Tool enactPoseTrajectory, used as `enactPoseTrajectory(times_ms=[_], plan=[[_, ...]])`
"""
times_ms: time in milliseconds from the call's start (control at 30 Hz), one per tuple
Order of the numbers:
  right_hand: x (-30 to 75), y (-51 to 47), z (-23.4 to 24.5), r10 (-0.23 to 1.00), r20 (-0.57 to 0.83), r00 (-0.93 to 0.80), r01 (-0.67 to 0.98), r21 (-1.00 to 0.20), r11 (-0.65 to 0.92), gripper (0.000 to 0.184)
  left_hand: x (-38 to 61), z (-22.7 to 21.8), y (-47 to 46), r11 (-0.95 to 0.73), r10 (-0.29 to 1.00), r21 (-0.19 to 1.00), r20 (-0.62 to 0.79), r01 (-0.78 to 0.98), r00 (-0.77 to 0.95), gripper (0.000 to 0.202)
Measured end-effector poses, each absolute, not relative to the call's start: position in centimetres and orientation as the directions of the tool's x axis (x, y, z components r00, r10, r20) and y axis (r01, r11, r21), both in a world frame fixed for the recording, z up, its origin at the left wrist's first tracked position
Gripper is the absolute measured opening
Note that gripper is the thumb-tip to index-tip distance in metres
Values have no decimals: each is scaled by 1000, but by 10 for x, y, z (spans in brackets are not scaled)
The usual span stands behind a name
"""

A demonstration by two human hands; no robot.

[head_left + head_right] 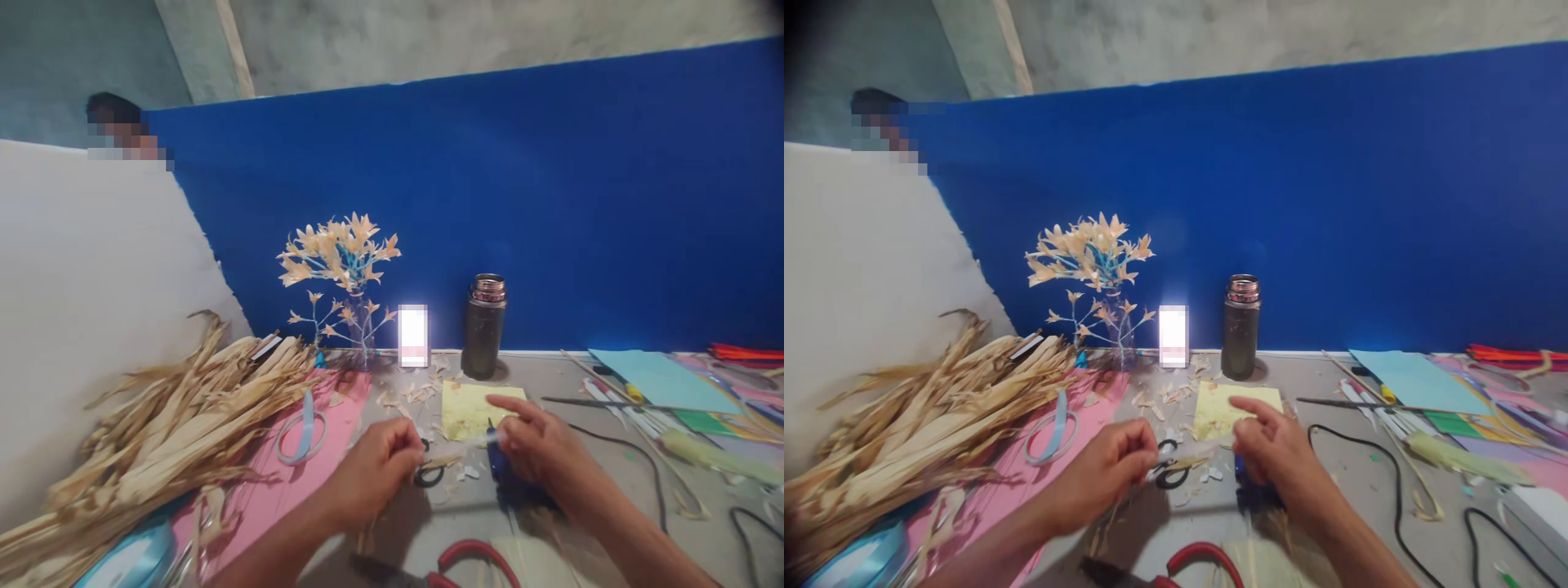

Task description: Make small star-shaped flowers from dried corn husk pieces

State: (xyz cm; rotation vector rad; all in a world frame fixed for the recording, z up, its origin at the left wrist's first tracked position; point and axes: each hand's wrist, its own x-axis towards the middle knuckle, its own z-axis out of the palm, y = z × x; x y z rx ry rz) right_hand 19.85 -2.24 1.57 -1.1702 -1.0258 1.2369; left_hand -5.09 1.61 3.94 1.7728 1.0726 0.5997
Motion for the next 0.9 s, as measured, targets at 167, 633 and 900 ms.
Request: enactPoseTrajectory(times_ms=[167, 633, 900], plan=[[224, -18, 32, 978, 123, 170, 261, -962, 76, 43, -49, 38, -14, -59, 898, 962, -66, 266, 436, 20], [222, -62, 63, 911, -21, -412, 663, -693, 284, 29, -24, 38, -18, 80, 921, 996, -61, -33, 385, 24], [204, -63, 41, 948, -80, -307, 828, -513, 225, 11, -27, 27, -14, 10, 956, 1000, -8, -7, 293, 23]])
